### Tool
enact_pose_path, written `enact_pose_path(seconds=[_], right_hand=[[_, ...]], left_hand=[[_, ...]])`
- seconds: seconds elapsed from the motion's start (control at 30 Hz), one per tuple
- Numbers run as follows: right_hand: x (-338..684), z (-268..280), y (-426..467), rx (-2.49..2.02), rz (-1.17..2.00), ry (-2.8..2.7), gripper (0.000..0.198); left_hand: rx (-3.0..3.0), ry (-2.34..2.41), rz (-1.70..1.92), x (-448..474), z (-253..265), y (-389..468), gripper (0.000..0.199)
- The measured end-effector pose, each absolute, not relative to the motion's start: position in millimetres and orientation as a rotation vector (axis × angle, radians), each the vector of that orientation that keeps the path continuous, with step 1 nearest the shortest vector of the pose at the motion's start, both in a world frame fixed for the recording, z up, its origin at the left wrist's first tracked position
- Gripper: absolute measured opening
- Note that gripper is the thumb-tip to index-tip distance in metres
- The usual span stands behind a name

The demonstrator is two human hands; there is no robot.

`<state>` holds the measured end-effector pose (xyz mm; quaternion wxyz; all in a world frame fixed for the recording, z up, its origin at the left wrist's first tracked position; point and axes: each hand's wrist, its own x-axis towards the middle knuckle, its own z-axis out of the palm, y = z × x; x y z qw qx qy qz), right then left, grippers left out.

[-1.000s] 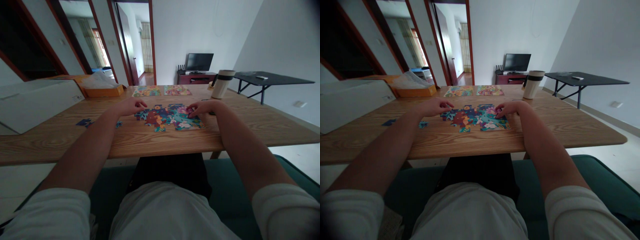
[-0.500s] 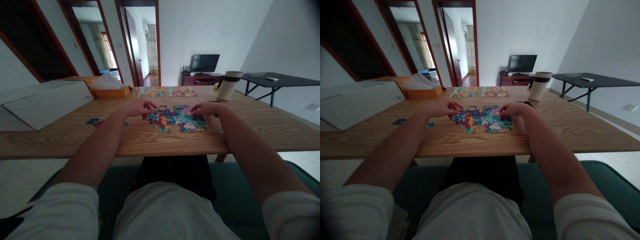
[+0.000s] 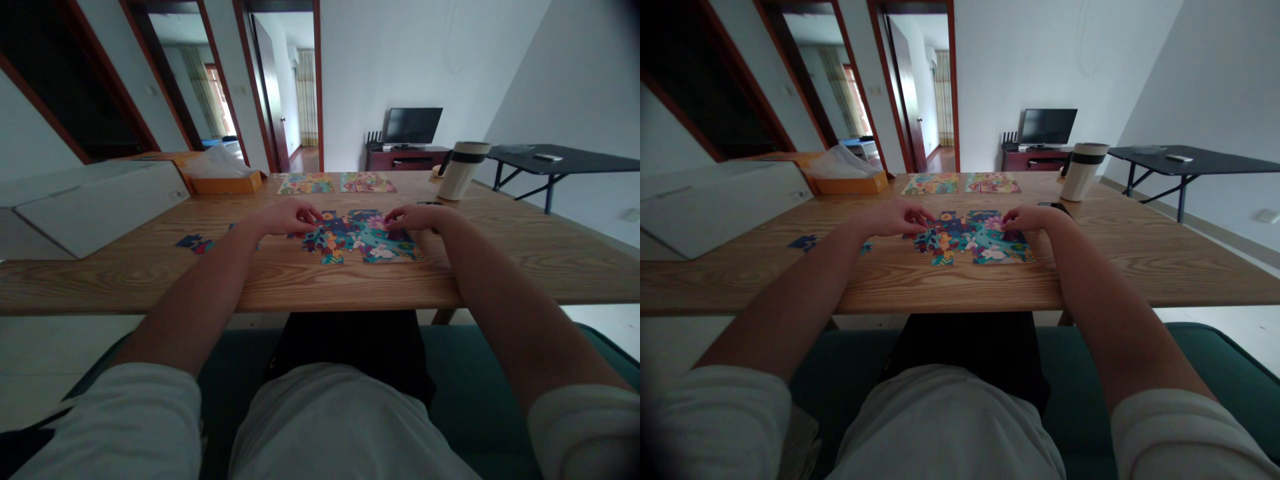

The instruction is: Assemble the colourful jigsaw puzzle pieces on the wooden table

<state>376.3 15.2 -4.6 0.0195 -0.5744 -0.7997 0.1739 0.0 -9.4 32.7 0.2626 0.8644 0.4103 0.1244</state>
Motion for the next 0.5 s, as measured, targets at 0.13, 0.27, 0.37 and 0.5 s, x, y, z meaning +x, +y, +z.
enact_pose_path(seconds=[0.13,0.27,0.37,0.5], right_hand=[[375,-3,14,-1.792,0.539,-2.478,0.045],[373,-1,11,-1.808,0.537,-2.459,0.042],[372,0,9,-1.828,0.541,-2.458,0.042],[372,1,7,-1.835,0.563,-2.480,0.040]], left_hand=[[2.357,1.132,0.356,-1,35,-11,0.043],[2.323,1.215,0.413,-4,40,-15,0.046],[2.298,1.341,0.426,-7,43,-16,0.046],[2.313,1.473,0.287,-15,42,-8,0.043]])
